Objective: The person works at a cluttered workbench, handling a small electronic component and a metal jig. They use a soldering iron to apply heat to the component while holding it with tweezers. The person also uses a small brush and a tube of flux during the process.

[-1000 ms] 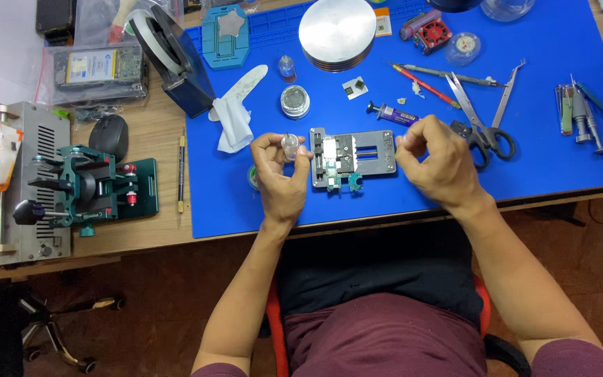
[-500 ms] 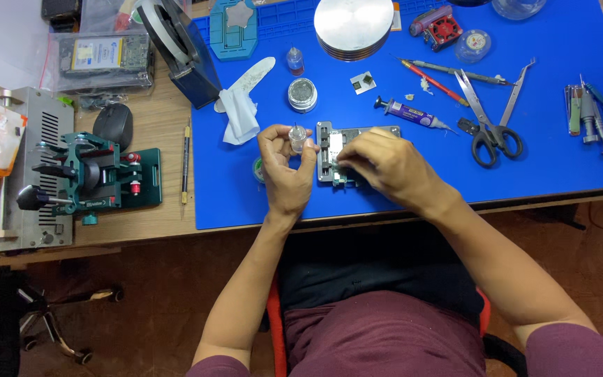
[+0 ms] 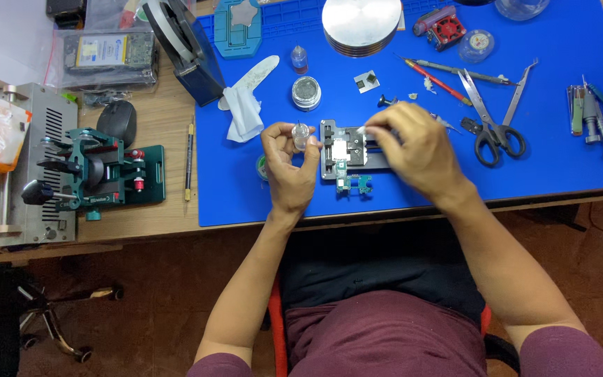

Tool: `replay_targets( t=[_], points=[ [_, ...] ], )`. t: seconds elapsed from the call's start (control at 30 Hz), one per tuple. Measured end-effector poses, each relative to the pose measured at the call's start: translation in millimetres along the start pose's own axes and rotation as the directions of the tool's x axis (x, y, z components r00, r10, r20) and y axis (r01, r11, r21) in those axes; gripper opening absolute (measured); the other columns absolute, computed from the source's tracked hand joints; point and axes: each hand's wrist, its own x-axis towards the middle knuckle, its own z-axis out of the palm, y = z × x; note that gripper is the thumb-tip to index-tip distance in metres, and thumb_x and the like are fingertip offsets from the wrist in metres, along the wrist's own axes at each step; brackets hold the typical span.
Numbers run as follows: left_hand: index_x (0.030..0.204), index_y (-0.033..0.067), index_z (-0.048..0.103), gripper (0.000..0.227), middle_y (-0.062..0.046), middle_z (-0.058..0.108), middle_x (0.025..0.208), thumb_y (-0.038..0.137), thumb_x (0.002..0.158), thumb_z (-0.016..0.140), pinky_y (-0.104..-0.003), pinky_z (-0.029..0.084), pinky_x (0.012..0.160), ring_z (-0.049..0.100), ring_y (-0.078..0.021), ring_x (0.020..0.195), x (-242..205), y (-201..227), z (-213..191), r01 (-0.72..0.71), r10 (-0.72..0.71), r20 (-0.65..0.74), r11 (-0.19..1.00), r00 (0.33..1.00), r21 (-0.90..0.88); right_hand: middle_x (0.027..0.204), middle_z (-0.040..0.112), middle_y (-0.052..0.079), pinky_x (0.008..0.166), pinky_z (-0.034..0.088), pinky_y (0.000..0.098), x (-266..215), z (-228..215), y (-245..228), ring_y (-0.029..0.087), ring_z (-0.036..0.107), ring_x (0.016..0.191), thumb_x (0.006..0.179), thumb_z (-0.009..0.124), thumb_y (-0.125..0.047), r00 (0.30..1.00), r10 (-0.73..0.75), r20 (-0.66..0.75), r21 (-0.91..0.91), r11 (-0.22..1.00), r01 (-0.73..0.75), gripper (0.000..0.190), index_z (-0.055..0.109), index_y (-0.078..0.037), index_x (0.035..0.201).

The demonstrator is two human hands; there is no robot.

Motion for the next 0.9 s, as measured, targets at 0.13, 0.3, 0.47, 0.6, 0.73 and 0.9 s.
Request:
replay_targets(
  t=[0.13,0.3,0.47,0.6,0.73,0.9],
  points=[
    [0.123,0.0047,0.045,0.033,-0.016,0.069,0.114,0.011,0.099,0.067,-0.033,0.059,0.080,0.075,-0.0224,0.096,4,15,-2,-0.008,0.009,-0.017,0.998,1.000,0.056,0.096,0.069,0.002,0.080,0.056,0.0338,-15,-33,34,0.022,0.068,0.089,0.109,0.078,-0.014,0.999,0.040,-0.020,-0.163,0.986,-0.042,0.002,0.077,-0.014,0.111],
    [0.128,0.0103,0.059,0.034,-0.007,0.057,0.116,0.012,0.097,0.073,-0.038,0.054,0.087,0.060,-0.0250,0.099,7,25,-13,-0.084,0.137,-0.077,0.877,0.988,0.473,0.114,0.065,0.006,0.089,0.056,0.0386,-35,-55,36,0.028,0.064,0.104,0.109,0.076,-0.009,0.999,0.035,-0.033,-0.278,0.960,-0.043,0.013,0.081,-0.011,0.121],
    [0.121,0.0098,0.065,0.031,-0.007,0.069,0.106,0.012,0.093,0.077,-0.040,0.044,0.080,0.059,-0.0224,0.087,18,31,-37,-0.064,0.013,0.082,0.745,0.997,0.664,0.103,0.070,0.010,0.085,0.056,0.0419,-43,-54,19,0.031,0.069,0.098,0.100,0.078,-0.013,0.993,0.076,0.095,-0.169,0.984,-0.059,0.014,0.079,-0.009,0.114],
    [0.121,0.0094,0.067,0.031,-0.010,0.074,0.110,0.012,0.093,0.078,-0.040,0.044,0.080,0.059,-0.0226,0.084,17,17,-48,-0.020,-0.092,0.134,0.750,0.987,0.661,0.098,0.067,0.005,0.086,0.057,0.0378,-53,-35,39,0.027,0.068,0.097,0.107,0.071,-0.024,0.993,0.039,0.107,-0.271,0.962,-0.009,0.014,0.078,-0.014,0.113],
    [0.127,0.0009,0.058,0.047,-0.021,0.071,0.119,0.003,0.086,0.081,-0.046,0.050,0.084,0.062,-0.0323,0.090,12,41,-53,-0.076,-0.038,0.167,0.779,0.985,0.623,0.096,0.064,0.003,0.084,0.057,0.0334,-56,-32,42,0.023,0.067,0.092,0.109,0.069,-0.024,0.996,-0.047,0.074,-0.358,0.931,0.070,0.013,0.078,-0.017,0.115],
    [0.110,0.0140,0.056,0.033,-0.003,0.062,0.103,0.021,0.090,0.081,-0.032,0.051,0.076,0.058,-0.0201,0.080,-26,59,-42,-0.132,0.101,0.088,0.853,0.991,0.505,0.092,0.059,0.002,0.082,0.056,0.0322,-61,-25,56,0.022,0.063,0.085,0.114,0.063,-0.026,0.997,-0.062,0.046,-0.315,0.946,0.073,0.017,0.075,-0.015,0.113]
  ],
)
